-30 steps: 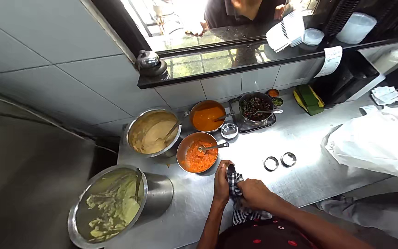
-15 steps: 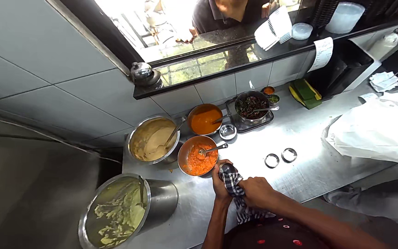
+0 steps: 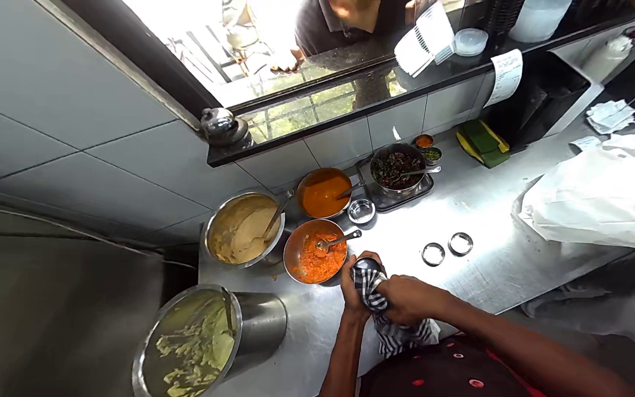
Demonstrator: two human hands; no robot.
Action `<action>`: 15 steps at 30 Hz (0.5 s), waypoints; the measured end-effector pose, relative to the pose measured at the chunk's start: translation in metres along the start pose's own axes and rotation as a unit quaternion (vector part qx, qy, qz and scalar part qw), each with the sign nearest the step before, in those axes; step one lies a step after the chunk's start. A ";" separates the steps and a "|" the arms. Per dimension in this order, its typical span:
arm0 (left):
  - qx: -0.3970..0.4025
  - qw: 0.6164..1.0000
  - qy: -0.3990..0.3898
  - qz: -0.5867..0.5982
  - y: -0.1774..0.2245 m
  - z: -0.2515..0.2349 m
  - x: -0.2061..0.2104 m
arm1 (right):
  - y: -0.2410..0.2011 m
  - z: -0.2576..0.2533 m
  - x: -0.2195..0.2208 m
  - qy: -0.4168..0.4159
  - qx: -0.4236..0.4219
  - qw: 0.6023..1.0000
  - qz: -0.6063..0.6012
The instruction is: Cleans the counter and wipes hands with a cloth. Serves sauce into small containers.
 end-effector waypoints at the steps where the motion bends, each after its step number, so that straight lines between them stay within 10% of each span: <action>1: -0.016 0.999 -0.013 -0.028 0.004 0.000 -0.002 | 0.002 0.003 0.001 -0.025 -0.017 0.999 -0.021; 9: -0.121 0.955 0.114 -0.247 -0.007 -0.015 0.004 | 0.027 0.013 -0.024 0.149 0.109 0.938 0.292; 13: 0.010 0.850 0.039 -0.525 0.023 -0.023 0.028 | 0.046 0.011 0.013 0.084 0.031 0.993 -0.076; 15: 0.118 0.779 -0.008 -0.615 0.032 -0.023 0.048 | 0.055 0.013 0.023 0.143 -0.075 0.885 -0.437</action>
Point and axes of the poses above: each hand's wrist, its own z-axis away from the middle knuckle, its own x-axis out of the palm, y = z × x, the point moved 4 cm from there along -z, towards the middle knuckle, and after that the axes turned 10 degrees about z, right-handed, at the moved point
